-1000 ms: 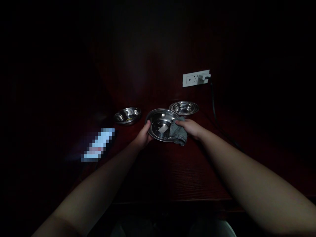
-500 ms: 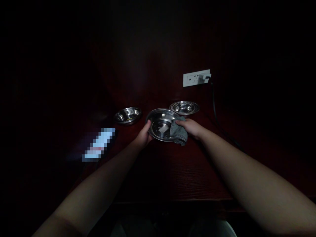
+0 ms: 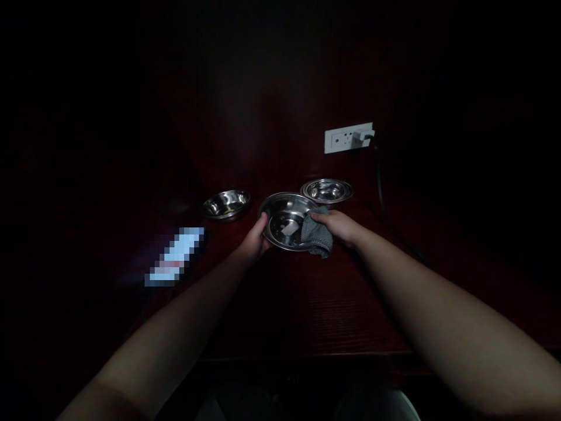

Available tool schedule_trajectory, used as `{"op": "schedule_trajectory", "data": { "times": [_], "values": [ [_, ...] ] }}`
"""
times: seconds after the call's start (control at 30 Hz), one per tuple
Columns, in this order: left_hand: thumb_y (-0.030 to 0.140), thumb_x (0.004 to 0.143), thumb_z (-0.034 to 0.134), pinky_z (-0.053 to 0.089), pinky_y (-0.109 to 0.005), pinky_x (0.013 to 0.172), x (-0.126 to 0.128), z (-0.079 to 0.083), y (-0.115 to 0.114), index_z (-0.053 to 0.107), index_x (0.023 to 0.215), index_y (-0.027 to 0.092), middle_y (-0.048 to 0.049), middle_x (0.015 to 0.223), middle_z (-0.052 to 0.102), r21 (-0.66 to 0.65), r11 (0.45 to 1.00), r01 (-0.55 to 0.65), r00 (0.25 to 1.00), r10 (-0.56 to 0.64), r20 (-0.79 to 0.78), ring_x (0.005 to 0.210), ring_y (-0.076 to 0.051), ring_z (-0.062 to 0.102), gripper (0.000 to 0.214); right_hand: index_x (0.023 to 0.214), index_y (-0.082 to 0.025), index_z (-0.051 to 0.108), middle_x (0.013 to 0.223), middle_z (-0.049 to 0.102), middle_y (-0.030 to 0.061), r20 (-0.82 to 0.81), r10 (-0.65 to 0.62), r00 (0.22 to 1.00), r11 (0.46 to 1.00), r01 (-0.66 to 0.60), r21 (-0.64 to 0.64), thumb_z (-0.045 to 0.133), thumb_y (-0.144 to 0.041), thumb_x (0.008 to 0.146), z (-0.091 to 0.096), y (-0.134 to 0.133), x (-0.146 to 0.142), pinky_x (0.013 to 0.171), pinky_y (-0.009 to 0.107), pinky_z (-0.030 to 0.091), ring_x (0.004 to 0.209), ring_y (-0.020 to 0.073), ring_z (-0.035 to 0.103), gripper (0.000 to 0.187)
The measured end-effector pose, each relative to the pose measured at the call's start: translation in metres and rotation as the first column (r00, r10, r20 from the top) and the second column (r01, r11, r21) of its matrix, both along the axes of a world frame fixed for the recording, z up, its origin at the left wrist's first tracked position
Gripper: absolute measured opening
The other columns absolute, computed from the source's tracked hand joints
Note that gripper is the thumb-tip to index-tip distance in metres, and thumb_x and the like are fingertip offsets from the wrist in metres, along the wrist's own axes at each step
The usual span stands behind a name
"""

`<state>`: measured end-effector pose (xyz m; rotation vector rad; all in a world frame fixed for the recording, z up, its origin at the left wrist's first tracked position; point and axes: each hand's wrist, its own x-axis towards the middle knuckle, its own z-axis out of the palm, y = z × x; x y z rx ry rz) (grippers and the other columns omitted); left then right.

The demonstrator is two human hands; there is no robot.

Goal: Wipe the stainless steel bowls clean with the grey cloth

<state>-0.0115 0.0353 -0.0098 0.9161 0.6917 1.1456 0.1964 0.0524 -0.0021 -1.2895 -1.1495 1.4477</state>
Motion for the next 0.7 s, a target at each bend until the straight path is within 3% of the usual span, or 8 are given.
{"op": "schedule_trajectory", "data": {
  "times": [0.33, 0.7],
  "values": [
    [0.048, 0.079, 0.056, 0.045, -0.05, 0.092, -0.0002, 0.001, -0.0011, 0.035, 0.136, 0.026, -0.0129, 0.125, 0.057, -0.018, 1.0, -0.008, 1.0, 0.008, 0.001, 0.113, -0.03, 0.055, 0.065, 0.085, -0.015, 0.064, 0.088, 0.072, 0.0094, 0.005, 0.009, 1.0, 1.0, -0.009, -0.003, 0.058, -0.022, 0.082, 0.0036, -0.0027, -0.0006, 0.08, 0.035, 0.054, 0.072, 0.0178, 0.068, 0.01],
    [0.048, 0.079, 0.056, 0.046, -0.048, 0.091, 0.0002, 0.0024, -0.0025, 0.035, 0.136, 0.027, -0.0127, 0.132, 0.051, -0.011, 1.0, -0.013, 1.0, 0.013, -0.008, 0.115, -0.03, 0.054, 0.064, 0.085, -0.015, 0.064, 0.086, 0.072, 0.0089, 0.009, -0.002, 1.0, 1.0, 0.002, 0.0, 0.058, -0.022, 0.082, 0.0025, -0.0018, -0.0005, 0.077, 0.034, 0.054, 0.069, 0.0168, 0.067, 0.01]
  ]
}}
